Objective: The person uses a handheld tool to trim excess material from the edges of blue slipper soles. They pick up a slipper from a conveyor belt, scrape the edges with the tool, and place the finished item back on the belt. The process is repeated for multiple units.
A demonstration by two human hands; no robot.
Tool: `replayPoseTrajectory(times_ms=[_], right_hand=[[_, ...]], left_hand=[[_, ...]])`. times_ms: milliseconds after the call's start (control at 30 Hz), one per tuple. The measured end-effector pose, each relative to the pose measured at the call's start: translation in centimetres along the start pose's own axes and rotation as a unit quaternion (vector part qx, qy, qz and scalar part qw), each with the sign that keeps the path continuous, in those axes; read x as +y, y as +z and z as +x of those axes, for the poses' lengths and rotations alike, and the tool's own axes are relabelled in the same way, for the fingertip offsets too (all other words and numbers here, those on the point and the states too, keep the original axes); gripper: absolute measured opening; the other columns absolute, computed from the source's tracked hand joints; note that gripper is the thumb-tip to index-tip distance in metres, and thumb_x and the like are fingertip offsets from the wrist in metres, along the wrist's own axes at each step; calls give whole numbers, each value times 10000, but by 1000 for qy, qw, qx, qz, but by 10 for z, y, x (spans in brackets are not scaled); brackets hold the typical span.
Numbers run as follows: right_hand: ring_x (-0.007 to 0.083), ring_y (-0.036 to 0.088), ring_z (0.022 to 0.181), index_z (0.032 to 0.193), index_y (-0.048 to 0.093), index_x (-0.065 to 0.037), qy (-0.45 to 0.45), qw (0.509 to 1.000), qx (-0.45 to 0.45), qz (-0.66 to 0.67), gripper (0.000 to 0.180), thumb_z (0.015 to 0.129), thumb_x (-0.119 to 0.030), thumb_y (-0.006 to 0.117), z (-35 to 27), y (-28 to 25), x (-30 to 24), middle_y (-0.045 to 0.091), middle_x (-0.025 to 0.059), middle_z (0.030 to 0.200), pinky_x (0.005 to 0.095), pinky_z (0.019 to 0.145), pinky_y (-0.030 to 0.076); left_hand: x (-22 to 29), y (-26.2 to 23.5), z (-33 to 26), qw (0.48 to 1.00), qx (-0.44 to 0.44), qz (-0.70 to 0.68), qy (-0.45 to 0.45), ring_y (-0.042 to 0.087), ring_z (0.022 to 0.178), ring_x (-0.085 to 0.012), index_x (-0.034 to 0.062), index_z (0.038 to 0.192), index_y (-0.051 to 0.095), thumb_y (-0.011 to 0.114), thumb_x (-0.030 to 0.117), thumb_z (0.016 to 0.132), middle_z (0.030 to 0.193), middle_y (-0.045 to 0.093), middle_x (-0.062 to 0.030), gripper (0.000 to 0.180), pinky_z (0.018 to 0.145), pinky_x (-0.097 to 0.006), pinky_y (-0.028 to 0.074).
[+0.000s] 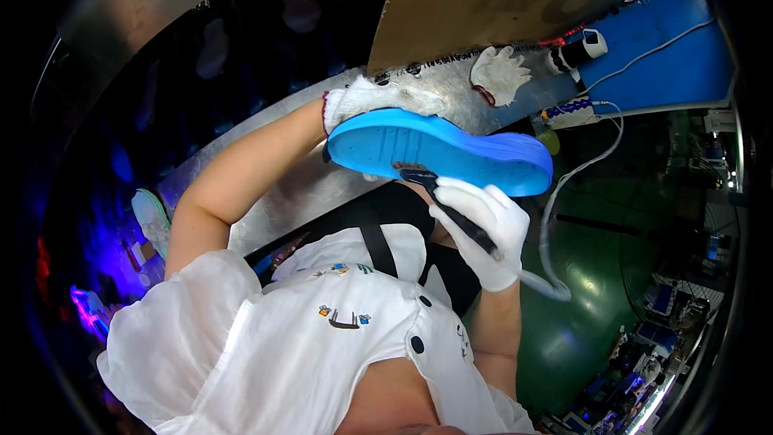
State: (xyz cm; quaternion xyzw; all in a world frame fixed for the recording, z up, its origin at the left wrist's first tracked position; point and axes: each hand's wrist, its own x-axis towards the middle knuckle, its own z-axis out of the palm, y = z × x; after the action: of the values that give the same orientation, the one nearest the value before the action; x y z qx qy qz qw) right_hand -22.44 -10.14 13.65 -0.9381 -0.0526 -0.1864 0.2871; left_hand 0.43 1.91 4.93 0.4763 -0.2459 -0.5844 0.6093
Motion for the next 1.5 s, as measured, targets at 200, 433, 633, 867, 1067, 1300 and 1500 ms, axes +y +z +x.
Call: replayPoseTrajectory(times_ms=[200,433,633,867,1067,1300,1500], right_hand=[[214,607,622,929,730,-73,-22,999,31,-17,269,681,-40,828,0,-11,3,743,99,982,297,580,500],[204,568,592,934,725,-85,-36,995,53,-71,263,691,-53,820,-2,-20,11,739,98,1001,282,553,484],[218,610,624,957,734,-69,-55,992,52,-98,311,665,-28,833,-6,-32,17,743,125,1024,291,575,492],[202,584,588,951,734,-64,-76,995,60,12,332,642,-44,853,2,-16,14,744,115,1003,290,551,487],[193,574,623,950,737,-119,-93,990,10,109,274,684,-61,761,-5,-4,13,732,40,912,321,571,463],[235,615,726,1019,720,-83,-136,962,201,-126,297,735,-41,795,9,23,11,714,100,1027,341,694,483],[201,591,749,993,665,-53,-20,906,301,296,250,806,-145,803,-21,10,-3,730,122,934,320,701,484]], left_hand=[[15,3,-6,997,33,64,-7,687,970,-194,69,1281,634,672,377,927,1142,691,-123,471,815,-311,581],[12,-11,-4,998,19,63,-5,624,1151,-209,105,1371,577,601,340,978,1290,630,-114,458,980,-350,517],[-4,-37,-1,989,21,131,62,487,1307,-213,91,1447,483,441,390,1037,1426,504,-97,509,1110,-312,381],[-9,-33,6,998,11,48,37,625,1169,-228,74,1364,565,604,463,943,1291,617,-158,575,1032,-322,489],[14,16,-7,993,-36,-108,24,660,937,-401,81,1402,512,533,632,904,1242,598,-283,744,717,-517,559],[-21,77,-7,865,-40,-484,128,631,1081,-377,62,1481,376,511,645,929,1377,523,-230,814,914,-492,555],[8,63,-41,874,-153,-424,183,572,1210,-383,33,1507,345,542,554,934,1427,492,-234,800,1037,-483,483]])
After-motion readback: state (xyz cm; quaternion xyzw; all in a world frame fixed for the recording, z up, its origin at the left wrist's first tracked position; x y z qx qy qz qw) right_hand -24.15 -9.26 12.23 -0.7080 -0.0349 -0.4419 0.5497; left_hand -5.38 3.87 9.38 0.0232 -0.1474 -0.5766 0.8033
